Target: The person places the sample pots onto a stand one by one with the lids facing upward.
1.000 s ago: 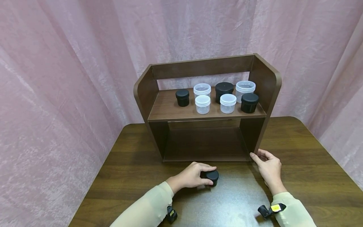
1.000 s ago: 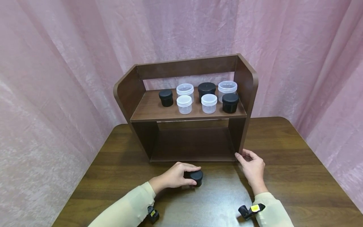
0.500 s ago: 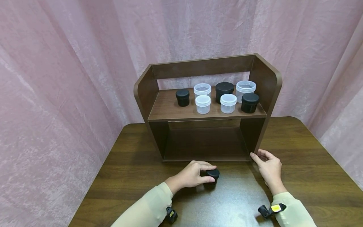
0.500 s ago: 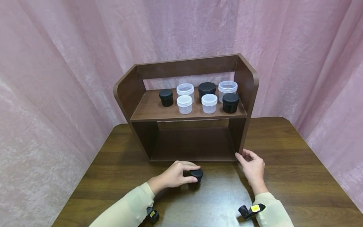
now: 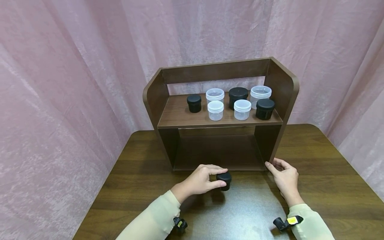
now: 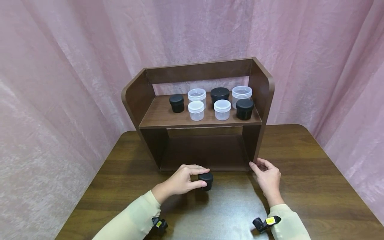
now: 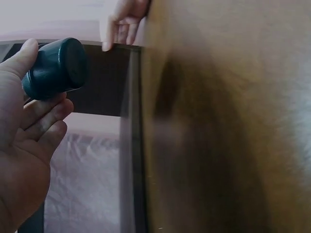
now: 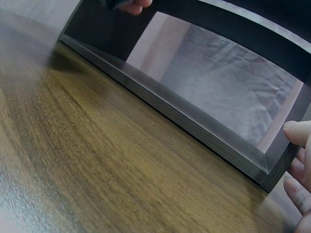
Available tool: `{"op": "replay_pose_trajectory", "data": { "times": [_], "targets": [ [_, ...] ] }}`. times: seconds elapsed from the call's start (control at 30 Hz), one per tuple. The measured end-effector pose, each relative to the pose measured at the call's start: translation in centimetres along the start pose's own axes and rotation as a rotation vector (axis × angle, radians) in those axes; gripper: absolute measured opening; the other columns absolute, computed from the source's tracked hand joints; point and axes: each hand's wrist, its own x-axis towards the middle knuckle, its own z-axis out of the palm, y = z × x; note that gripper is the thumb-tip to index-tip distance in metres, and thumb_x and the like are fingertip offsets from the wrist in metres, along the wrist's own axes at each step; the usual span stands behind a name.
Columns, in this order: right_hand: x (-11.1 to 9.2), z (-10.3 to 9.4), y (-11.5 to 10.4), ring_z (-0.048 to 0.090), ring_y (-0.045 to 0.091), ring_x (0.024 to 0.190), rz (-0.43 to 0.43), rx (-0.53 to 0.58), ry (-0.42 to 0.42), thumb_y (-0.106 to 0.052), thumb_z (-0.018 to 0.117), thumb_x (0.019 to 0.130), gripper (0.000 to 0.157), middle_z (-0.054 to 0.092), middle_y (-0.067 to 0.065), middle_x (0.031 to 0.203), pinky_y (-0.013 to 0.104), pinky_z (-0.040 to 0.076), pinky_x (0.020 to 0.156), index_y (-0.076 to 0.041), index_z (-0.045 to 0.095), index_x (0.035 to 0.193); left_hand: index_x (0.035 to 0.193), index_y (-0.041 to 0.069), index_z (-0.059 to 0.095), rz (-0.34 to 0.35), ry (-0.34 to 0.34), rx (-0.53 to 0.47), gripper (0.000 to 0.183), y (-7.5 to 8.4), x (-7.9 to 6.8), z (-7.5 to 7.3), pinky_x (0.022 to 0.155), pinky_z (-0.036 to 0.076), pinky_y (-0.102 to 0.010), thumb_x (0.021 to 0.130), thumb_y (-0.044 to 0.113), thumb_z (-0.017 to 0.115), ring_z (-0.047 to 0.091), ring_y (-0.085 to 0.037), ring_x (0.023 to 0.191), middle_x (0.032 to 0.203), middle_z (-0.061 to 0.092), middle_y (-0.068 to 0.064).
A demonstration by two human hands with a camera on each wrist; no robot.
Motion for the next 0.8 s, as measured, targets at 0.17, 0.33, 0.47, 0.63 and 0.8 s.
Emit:
{"op": "replay_pose_trajectory", "data": {
  "times": [0.17,0.33,0.47,0.63,0.8],
  "targets": [
    [0.0,0.0,0.0,0.058,-0.003,0.080,0.000,0.006,0.005,-0.033,0.080,0.079,0.038,0.068,-0.008,0.087,0.010,0.045,0.064,-0.005,0.072,0.104,0.130,0.008,0.062,0.014,0.039,-0.028,0.048,0.5,0.1,-1.3,0.069,0.049,-0.012,0.089,0.033,0.069,0.058,-0.009,0.112,0.123,0.064,-0.004],
    [0.0,0.0,0.0,0.058,-0.003,0.080,-0.001,0.008,0.006,-0.033,0.080,0.079,0.037,0.069,-0.005,0.089,0.010,0.044,0.065,-0.005,0.072,0.103,0.127,0.005,0.063,0.040,0.095,-0.025,0.046,1.0,0.3,-2.6,0.069,0.052,-0.018,0.088,0.029,0.071,0.059,-0.010,0.111,0.121,0.065,-0.004],
    [0.0,0.0,0.0,0.058,-0.003,0.080,-0.003,0.005,0.006,-0.034,0.080,0.079,0.038,0.068,-0.006,0.089,0.010,0.044,0.064,-0.005,0.072,0.104,0.125,0.005,0.064,0.058,0.144,-0.010,0.046,1.3,0.4,-3.6,0.077,0.052,-0.018,0.086,0.027,0.074,0.060,-0.013,0.112,0.120,0.066,-0.005],
    [0.0,0.0,0.1,0.058,-0.004,0.080,-0.014,0.009,0.001,-0.033,0.080,0.079,0.039,0.068,-0.007,0.088,0.010,0.045,0.064,-0.005,0.072,0.104,0.125,0.005,0.064,0.078,0.191,-0.015,0.047,1.7,0.4,-4.8,0.078,0.052,-0.019,0.084,0.023,0.076,0.060,-0.015,0.110,0.120,0.065,-0.006],
    [0.0,0.0,0.1,0.058,-0.004,0.080,-0.015,0.013,-0.001,-0.033,0.080,0.079,0.038,0.068,-0.006,0.089,0.010,0.045,0.064,-0.004,0.072,0.104,0.125,0.002,0.064,0.108,0.229,-0.008,0.047,2.0,0.3,-6.1,0.081,0.053,-0.025,0.083,0.019,0.077,0.061,-0.016,0.110,0.119,0.066,-0.007]
  ]
}}
